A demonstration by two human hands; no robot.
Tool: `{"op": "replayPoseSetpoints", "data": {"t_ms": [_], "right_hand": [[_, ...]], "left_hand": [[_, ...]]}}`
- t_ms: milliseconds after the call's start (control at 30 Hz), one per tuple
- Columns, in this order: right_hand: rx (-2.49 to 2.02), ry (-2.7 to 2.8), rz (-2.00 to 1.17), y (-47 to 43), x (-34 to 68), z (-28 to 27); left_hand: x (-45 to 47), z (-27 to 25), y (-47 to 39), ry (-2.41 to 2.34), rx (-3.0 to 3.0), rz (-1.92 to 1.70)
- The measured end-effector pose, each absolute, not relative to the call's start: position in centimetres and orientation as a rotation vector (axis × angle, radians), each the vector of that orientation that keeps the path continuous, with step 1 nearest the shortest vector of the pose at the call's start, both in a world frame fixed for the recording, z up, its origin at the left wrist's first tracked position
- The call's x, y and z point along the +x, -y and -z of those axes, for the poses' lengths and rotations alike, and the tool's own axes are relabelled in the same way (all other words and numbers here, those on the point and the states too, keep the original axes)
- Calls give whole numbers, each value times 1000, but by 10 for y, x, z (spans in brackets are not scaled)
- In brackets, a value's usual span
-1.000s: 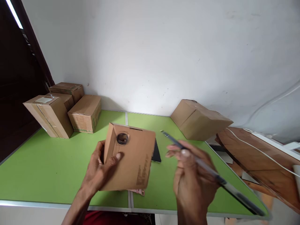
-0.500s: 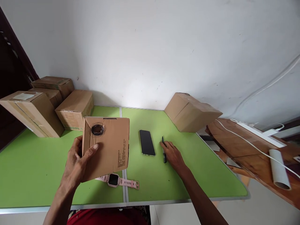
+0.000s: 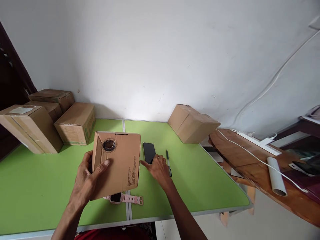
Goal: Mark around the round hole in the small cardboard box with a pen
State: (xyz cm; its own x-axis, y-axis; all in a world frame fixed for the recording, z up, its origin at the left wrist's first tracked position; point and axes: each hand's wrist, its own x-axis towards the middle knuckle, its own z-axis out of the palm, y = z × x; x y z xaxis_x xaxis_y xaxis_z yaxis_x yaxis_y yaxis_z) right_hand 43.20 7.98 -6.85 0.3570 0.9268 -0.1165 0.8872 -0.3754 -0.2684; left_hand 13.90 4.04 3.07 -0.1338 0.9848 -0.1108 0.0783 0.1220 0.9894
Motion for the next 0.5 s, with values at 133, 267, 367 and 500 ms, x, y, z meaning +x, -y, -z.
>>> {"op": "replayPoseSetpoints", "data": {"t_ms": [133,267,367,500], "right_hand": [[-2539,1436,-478,-95,432,68],[-2465,1267,-670,-103,450,67],[-2271,1159,-893,-105,458,70],[-1911,1005,-1181,-91,456,68]], "left_hand": [[139,-31,-38,-1393,1089,-1204],[137,-23,-42,-1329,1037,-1258],[133,-15,-48,-1254,1041,-1260],[125,-9,-52,-1274,1057,-1253]]}}
